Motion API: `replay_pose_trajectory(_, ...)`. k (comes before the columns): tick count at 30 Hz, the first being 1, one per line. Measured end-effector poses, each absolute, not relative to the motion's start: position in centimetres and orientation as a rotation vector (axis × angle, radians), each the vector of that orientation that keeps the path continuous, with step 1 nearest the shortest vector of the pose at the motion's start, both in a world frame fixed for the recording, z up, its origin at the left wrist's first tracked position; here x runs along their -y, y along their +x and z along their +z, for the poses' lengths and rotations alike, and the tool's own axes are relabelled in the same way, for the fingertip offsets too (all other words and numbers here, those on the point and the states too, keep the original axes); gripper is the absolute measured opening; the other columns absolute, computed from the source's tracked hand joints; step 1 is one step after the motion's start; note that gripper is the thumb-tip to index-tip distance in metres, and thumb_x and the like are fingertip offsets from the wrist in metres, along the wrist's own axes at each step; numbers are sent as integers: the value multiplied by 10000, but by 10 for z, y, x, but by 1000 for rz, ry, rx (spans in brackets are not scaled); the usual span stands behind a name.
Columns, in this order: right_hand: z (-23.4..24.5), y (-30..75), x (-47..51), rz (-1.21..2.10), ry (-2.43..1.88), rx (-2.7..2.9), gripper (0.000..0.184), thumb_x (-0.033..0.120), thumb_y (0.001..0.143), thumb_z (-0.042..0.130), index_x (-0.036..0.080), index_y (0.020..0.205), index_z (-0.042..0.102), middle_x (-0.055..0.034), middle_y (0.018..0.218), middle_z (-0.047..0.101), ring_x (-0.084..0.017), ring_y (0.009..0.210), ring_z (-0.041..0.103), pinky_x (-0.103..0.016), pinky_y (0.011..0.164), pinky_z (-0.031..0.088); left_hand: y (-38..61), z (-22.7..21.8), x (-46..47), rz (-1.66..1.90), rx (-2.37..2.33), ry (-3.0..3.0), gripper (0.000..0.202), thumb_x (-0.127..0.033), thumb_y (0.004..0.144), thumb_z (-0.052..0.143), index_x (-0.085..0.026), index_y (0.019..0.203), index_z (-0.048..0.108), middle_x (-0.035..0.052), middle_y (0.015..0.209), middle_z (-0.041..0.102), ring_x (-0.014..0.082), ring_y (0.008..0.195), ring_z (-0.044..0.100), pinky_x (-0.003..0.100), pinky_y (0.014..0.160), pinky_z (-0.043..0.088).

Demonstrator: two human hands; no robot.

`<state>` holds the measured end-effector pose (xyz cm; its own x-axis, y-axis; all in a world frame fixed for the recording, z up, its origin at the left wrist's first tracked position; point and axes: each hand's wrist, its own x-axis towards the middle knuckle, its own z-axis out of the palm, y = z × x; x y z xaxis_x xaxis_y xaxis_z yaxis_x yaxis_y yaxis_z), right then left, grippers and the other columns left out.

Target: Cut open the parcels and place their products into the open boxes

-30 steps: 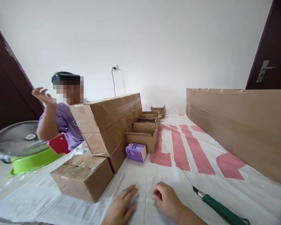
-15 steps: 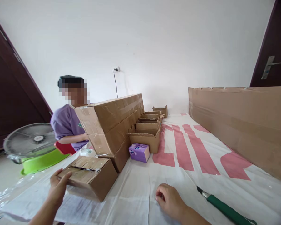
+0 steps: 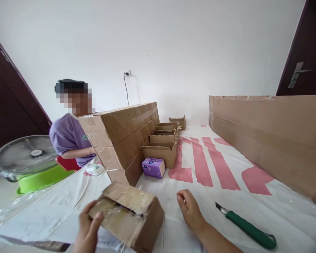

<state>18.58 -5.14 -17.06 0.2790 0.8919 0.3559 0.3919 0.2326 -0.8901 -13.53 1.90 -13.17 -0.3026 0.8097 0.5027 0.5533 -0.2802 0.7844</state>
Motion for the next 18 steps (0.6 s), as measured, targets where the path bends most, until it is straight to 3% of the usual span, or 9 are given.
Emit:
replay_pose_trajectory(3,-172,195,45,541,-1370,1127,476,616,923,335,213,896,588,-59,908,635,-208,885,597,-333,831,474,-78,-134,2,1471,-1490,1694,626,-647,857,362,-212,1297,455,106,1247,573,349,1185,539,563,1056,397)
replay_pose_trajectory(5,-174,203,41,572,-1375,1015,565,705,878,320,209,865,591,-59,865,642,-208,826,605,-330,766,492,-47,-140,13,1399,-1397,1770,612,-627,890,337,-210,1330,421,125,1325,538,351,1249,502,573,1082,367)
replay_pose_trajectory(9,-173,223,34,658,-1362,859,647,809,756,406,202,799,624,-66,797,667,-199,686,617,-304,588,486,-22,-158,20,1305,-1297,1952,629,-590,922,325,-219,1429,314,138,1479,422,342,1381,383,567,1126,322)
replay_pose_trajectory(11,-171,232,32,688,-1346,797,628,806,732,443,204,756,619,-56,732,660,-189,620,605,-295,536,471,-26,-161,20,1288,-1284,2007,637,-593,914,355,-228,1435,324,131,1479,432,342,1375,395,552,1107,359)
replay_pose_trajectory(13,-169,237,31,707,-1324,745,583,778,738,462,211,726,598,-45,700,652,-176,583,593,-283,508,458,-35,-158,20,1308,-1309,2009,633,-617,893,391,-238,1400,388,130,1392,515,340,1238,523,532,1032,438)
replay_pose_trajectory(15,-168,239,30,717,-1301,707,538,739,757,471,215,734,593,-38,710,656,-169,581,591,-277,508,458,-44,-150,22,1376,-1378,1969,624,-652,857,443,-236,1321,477,122,1247,592,299,964,624,488,885,524)
replay_pose_trajectory(18,-167,240,31,718,-1285,682,506,714,747,514,216,729,604,-32,701,655,-171,587,587,-282,521,462,-50,-137,23,1467,-1429,1923,577,-686,776,554,-226,1123,589,80,1039,626,214,664,574,398,659,542)
